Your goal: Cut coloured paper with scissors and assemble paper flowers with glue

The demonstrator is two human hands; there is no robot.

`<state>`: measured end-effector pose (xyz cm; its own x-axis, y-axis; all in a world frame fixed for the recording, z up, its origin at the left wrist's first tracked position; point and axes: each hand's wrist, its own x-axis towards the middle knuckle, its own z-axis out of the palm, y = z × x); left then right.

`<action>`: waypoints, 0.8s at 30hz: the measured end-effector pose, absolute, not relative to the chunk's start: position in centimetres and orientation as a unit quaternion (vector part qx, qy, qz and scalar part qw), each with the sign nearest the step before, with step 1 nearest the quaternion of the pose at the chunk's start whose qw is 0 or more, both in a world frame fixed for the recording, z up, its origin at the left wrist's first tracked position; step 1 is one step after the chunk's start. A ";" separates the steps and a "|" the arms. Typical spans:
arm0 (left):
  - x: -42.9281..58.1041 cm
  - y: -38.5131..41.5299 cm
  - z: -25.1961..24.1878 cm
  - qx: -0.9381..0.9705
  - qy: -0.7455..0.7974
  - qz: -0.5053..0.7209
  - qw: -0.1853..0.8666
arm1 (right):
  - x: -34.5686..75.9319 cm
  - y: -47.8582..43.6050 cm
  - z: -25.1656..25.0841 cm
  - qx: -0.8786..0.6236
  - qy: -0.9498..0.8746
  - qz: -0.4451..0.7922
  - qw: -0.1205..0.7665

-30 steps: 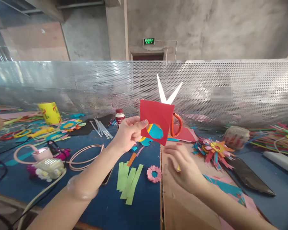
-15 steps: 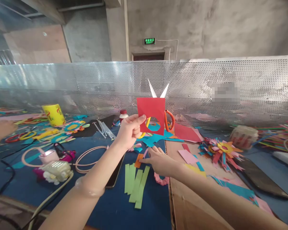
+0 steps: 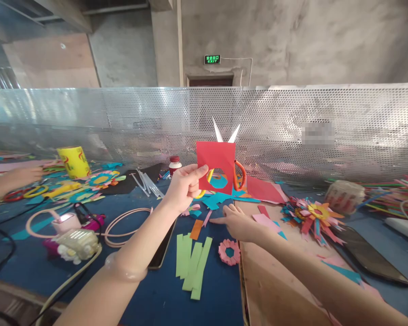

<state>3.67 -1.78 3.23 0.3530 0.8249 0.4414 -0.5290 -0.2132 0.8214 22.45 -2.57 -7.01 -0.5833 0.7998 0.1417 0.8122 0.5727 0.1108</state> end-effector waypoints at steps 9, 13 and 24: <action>3.6 -1.9 3.3 0.541 0.156 0.549 0.618 | 20.2 -1.5 -6.9 -0.483 -0.870 -0.079 0.054; 3.6 -1.9 3.3 0.535 0.155 0.548 0.624 | 21.1 -1.3 -7.1 -0.459 -0.885 -0.067 0.049; 3.8 -1.7 2.9 0.540 0.152 0.522 0.643 | 25.1 -4.8 -5.5 -0.398 -0.846 -0.103 0.340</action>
